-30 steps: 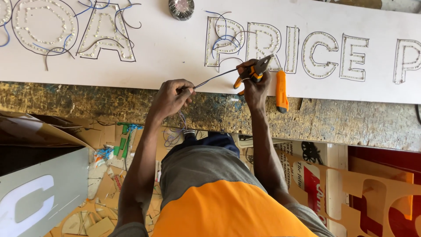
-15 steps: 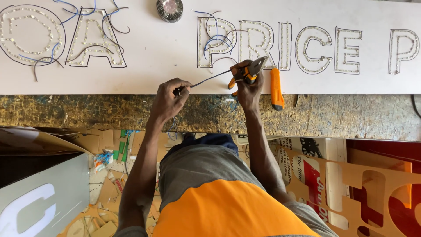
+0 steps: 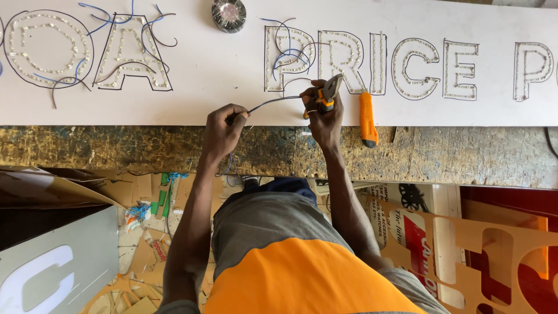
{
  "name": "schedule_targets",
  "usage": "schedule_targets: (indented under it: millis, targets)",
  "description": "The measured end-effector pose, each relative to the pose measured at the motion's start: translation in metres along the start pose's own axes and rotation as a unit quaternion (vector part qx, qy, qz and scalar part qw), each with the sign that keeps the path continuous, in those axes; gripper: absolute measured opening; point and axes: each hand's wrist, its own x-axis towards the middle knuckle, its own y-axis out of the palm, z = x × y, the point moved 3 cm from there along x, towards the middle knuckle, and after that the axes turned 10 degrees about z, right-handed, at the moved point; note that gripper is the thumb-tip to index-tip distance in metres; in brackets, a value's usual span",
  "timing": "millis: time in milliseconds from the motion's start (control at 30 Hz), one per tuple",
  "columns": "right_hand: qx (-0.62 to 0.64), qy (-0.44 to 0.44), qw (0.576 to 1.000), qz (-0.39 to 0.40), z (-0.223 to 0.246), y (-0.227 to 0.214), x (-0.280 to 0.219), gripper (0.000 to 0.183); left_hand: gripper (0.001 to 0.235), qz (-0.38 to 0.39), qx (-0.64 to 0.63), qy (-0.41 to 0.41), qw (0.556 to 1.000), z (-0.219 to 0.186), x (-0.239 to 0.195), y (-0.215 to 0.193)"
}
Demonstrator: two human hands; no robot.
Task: Stripping and connecting wires for an LED sign board using wire cutters
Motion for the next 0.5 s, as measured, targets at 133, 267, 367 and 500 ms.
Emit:
schedule_targets:
  millis: [133,267,367,500]
  targets:
    - [0.001,-0.007,0.999,0.034,0.0,0.003,0.001,0.035,0.015,-0.081,-0.131,-0.033,0.988,-0.012,0.001,0.0]
    - [0.032,0.074,0.993,0.091,0.018,0.01,0.001,0.058,0.014,-0.173,-0.316,-0.03,0.932,-0.013,-0.005,0.004]
    - [0.034,0.136,0.977,0.163,0.04,0.022,-0.006,0.058,0.014,-0.217,-0.365,0.011,0.906,-0.03,-0.005,0.001]
    - [-0.08,0.155,0.941,0.291,0.069,0.05,-0.014,0.049,0.018,-0.229,-0.3,0.095,0.921,-0.072,-0.004,0.006]
